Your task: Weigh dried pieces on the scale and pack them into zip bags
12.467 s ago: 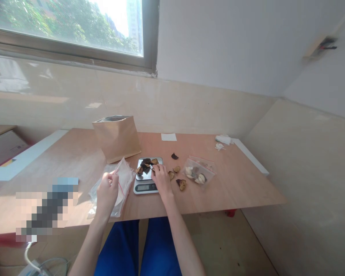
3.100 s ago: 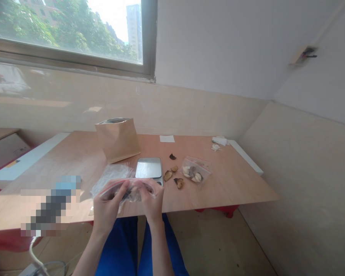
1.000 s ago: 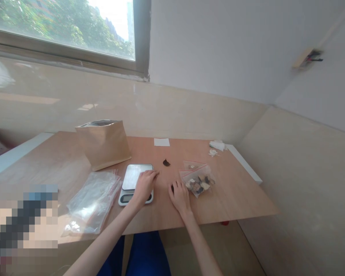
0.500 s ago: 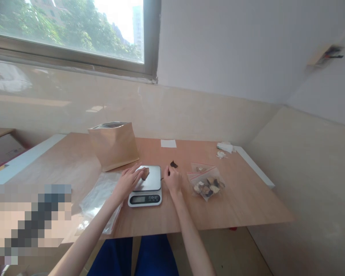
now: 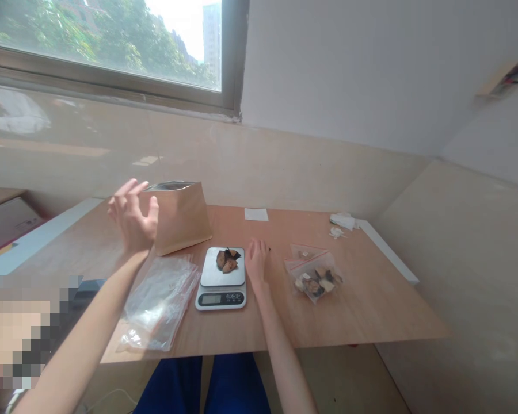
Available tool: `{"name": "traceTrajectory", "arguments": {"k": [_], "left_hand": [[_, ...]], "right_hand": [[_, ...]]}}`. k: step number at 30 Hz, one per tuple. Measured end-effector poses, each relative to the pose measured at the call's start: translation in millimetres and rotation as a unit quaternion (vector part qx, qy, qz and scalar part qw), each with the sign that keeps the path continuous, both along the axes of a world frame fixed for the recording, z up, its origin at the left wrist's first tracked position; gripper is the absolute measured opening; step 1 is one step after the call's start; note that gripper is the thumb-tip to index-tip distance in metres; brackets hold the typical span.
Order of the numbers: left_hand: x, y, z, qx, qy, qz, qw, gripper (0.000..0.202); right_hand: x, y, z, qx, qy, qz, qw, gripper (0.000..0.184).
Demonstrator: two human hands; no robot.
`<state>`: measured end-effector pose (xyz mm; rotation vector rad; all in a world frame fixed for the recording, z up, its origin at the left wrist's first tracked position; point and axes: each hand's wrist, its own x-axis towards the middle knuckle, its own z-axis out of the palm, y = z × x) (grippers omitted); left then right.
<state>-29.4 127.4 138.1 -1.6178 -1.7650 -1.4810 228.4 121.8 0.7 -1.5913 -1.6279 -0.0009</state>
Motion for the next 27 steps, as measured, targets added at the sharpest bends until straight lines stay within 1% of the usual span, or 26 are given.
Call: {"name": "traceTrajectory", "arguments": {"k": [2, 4, 7, 9, 12, 16, 18, 19, 21, 23, 27], "left_hand": [[-10.8, 14.7, 13.7, -0.013, -0.005, 0.006, 1.000, 0.048], [-20.4, 29.2, 19.3, -0.056, -0.005, -0.006, 0.998, 0.052], [-28.2, 41.0, 14.8, -0.142, -0.002, -0.019, 0.990, 0.051], [-28.1, 38.5, 7.8, -0.163, -0.007, -0.022, 0.986, 0.048], [-22.7, 23.1, -1.2, -0.148, -0.020, -0.017, 0.989, 0.042], [-14.1, -3.3, -6.4, -0.115, -0.055, 0.003, 0.992, 0.026], [-10.6, -16.5, -6.6, -0.121, -0.083, 0.003, 0.989, 0.022], [-9.0, -23.1, -6.2, -0.136, -0.096, -0.001, 0.986, 0.023], [-6.6, -36.5, -4.5, -0.178, -0.117, -0.018, 0.977, 0.027], [-5.3, -49.4, -2.2, -0.219, -0.129, -0.047, 0.966, 0.028], [-6.4, -70.6, -1.7, -0.262, -0.147, -0.125, 0.946, 0.026]], "right_hand": [[21.5, 11.6, -5.5, -0.020, 0.011, 0.009, 1.000, 0.034], [38.3, 20.1, -10.6, -0.049, 0.018, 0.033, 0.998, 0.033], [51.0, 21.9, -17.6, -0.070, 0.035, 0.063, 0.995, 0.023], [52.4, 16.3, -21.2, -0.072, 0.057, 0.074, 0.993, 0.021], [46.6, 2.0, -24.0, -0.066, 0.106, 0.085, 0.989, 0.023], [26.2, -22.1, -23.4, -0.060, 0.183, 0.097, 0.977, 0.025], [11.7, -33.4, -22.5, -0.060, 0.210, 0.105, 0.970, 0.022], [4.2, -38.2, -22.0, -0.061, 0.219, 0.110, 0.968, 0.020], [-9.4, -45.4, -21.0, -0.066, 0.233, 0.122, 0.962, 0.019], [-18.5, -49.3, -19.4, -0.065, 0.236, 0.126, 0.961, 0.020], [-20.4, -51.2, -12.0, -0.031, 0.169, 0.075, 0.982, 0.030]]}}
